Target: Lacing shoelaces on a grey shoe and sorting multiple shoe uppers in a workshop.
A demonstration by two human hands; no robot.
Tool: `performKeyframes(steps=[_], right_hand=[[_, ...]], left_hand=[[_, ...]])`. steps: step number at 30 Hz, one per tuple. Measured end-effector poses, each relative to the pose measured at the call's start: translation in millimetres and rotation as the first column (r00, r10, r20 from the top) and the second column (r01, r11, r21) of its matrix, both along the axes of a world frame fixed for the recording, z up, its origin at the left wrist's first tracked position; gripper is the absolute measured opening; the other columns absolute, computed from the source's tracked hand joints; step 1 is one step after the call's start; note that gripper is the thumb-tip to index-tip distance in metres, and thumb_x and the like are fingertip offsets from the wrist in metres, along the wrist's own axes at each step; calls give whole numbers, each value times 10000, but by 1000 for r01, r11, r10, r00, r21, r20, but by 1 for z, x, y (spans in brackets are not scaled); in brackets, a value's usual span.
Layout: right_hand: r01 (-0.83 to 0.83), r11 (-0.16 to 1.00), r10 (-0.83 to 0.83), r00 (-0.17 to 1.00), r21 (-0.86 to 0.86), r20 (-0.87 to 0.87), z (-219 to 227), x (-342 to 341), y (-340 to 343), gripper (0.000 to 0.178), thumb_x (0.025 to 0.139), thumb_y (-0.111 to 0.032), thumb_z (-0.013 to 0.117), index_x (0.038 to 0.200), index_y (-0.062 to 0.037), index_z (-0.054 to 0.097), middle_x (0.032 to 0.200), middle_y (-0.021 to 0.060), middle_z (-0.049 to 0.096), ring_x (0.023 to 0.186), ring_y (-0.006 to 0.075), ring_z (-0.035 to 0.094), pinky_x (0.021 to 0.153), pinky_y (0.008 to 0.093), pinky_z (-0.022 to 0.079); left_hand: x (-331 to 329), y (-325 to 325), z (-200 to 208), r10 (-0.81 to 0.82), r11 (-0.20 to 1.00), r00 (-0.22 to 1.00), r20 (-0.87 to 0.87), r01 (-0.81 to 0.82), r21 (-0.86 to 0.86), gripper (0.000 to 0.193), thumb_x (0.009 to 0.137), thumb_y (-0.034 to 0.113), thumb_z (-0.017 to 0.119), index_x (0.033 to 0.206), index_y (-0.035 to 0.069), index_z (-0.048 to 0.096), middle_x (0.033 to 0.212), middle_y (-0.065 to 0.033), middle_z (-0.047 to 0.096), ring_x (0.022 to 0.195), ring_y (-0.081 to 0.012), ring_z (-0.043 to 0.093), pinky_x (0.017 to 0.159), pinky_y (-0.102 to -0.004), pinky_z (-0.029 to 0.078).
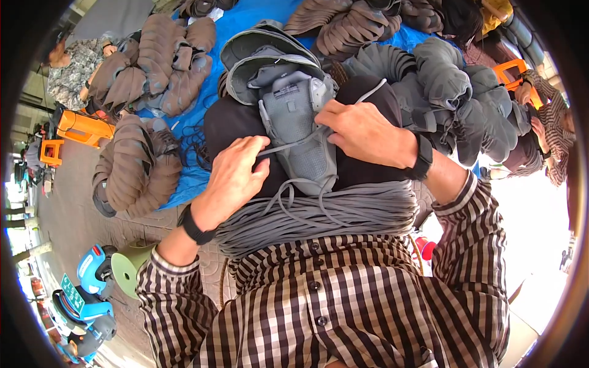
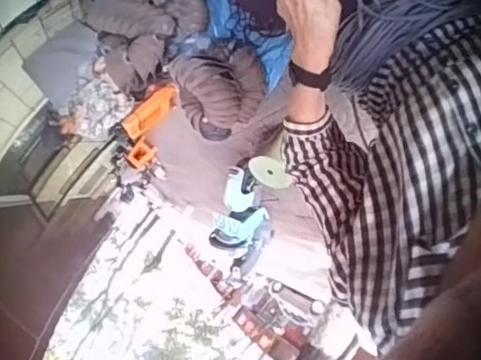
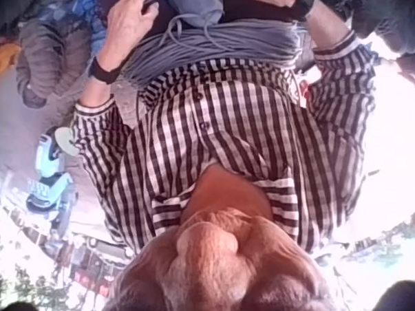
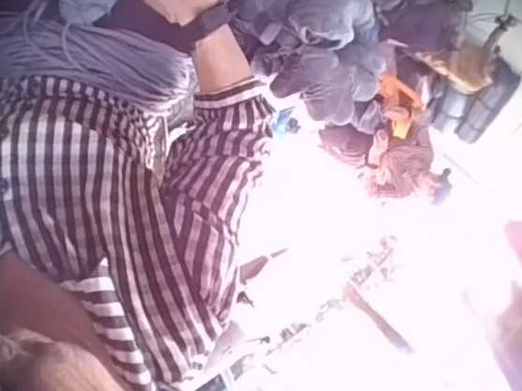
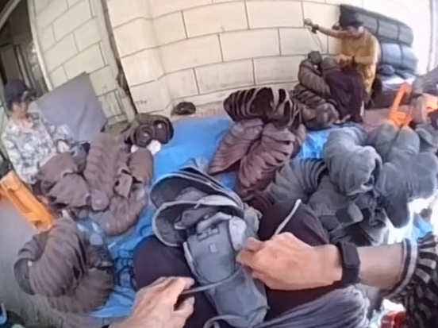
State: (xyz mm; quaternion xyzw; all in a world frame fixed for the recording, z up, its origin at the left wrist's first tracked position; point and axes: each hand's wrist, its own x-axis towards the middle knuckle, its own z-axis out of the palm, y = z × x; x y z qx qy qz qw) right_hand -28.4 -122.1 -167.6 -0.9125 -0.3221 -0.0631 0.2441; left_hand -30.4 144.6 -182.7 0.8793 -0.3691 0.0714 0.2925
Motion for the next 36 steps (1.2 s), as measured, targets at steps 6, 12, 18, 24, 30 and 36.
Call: performKeyframes(steps=[6, 12, 18, 24, 30, 36], right_hand=[[23, 985, -29, 999, -174, -32, 15, -4, -22, 130, 741, -112, 666, 792, -21, 589, 750, 168, 639, 781, 368, 630, 680, 458, 491], [262, 929, -231, 963, -262, 141, 20, -30, -94, 126, 752, -87, 653, 804, -24, 557, 783, 155, 612, 770, 359, 618, 657, 441, 485], [577, 809, -514, 787, -113, 341, 42, -56, -173, 130, 854, -21, 524, 973, -22, 578, 914, 162, 617, 840, 380, 605, 701, 419, 478], [679, 727, -585, 688, -99, 429, 54, -60, -219, 156, 905, -61, 490, 1035, -24, 568, 969, 156, 593, 849, 400, 587, 705, 423, 472], [753, 594, -618, 652, -283, 438, 61, -77, -279, 169, 918, -127, 487, 1033, -18, 546, 962, 188, 585, 860, 413, 583, 698, 461, 459], [780, 543, -612, 621, -312, 489, 74, -92, -294, 140, 917, -104, 468, 997, -9, 533, 937, 183, 542, 833, 399, 582, 676, 458, 452]], left_hand=[[14, 21, 6, 8, 1000, 797, -604, -24, -19, 33, 864, 7, 572, 872, -24, 579, 699, -41, 593, 646, -74, 547, 587, -227, 439], [19, 120, 15, 197, 972, 657, -728, -229, 57, 66, 896, 125, 576, 884, 62, 592, 686, 29, 543, 600, -36, 478, 518, -195, 377], [-3, 180, 15, 287, 940, 725, -627, -339, 38, 99, 863, 84, 616, 954, 46, 607, 728, 40, 539, 688, -53, 506, 606, -208, 414], [-27, 130, 20, 298, 936, 946, -130, -263, 233, 308, 746, -12, 675, 1037, 34, 586, 811, -77, 526, 757, -181, 551, 691, -295, 458], [-35, 164, 13, 126, 823, 932, 339, -288, 489, 344, 775, -4, 641, 1109, 6, 559, 866, -144, 551, 837, -321, 533, 715, -392, 471], [-36, 208, 10, 213, 792, 867, 451, -424, 440, 314, 836, 66, 578, 1145, 17, 556, 880, -142, 577, 864, -301, 559, 722, -396, 489]])
